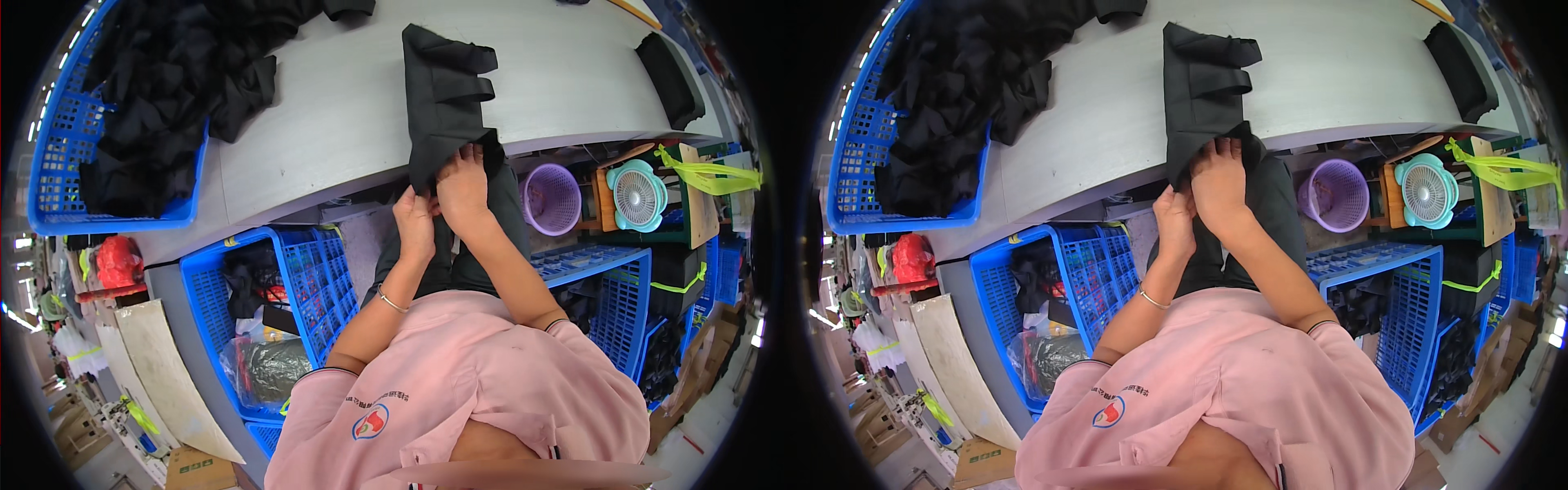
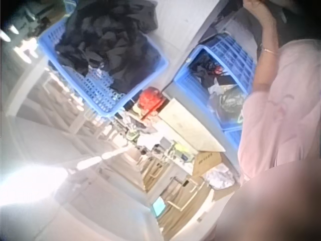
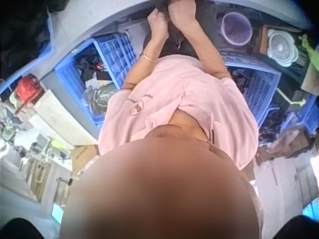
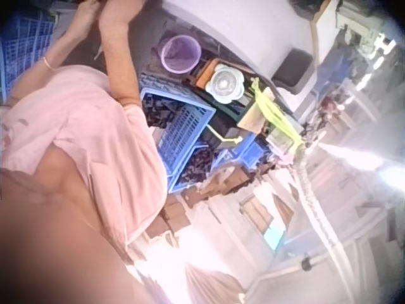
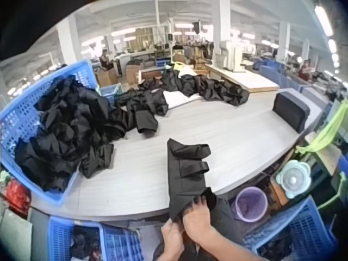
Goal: Manually inspect and arrange black fabric garment pieces at a workstation.
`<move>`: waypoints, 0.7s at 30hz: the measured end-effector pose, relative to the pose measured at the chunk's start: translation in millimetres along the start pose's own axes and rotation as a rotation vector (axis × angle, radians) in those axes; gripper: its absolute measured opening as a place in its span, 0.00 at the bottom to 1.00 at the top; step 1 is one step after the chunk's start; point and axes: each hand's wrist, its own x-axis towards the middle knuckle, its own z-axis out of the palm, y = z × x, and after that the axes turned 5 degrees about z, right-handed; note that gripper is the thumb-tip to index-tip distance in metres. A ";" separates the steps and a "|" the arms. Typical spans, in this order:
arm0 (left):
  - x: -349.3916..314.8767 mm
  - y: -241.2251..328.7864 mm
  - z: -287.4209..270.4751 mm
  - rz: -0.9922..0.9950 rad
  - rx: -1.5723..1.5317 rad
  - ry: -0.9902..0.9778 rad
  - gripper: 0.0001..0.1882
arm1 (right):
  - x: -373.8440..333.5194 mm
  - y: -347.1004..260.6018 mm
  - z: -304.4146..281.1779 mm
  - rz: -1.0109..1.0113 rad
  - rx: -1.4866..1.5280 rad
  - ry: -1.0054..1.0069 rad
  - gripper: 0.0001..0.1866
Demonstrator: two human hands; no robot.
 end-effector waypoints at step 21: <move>-12.5 -11.6 -21.2 -0.241 -0.014 -0.373 0.17 | 10.1 -22.7 -57.2 0.182 0.207 -0.696 0.16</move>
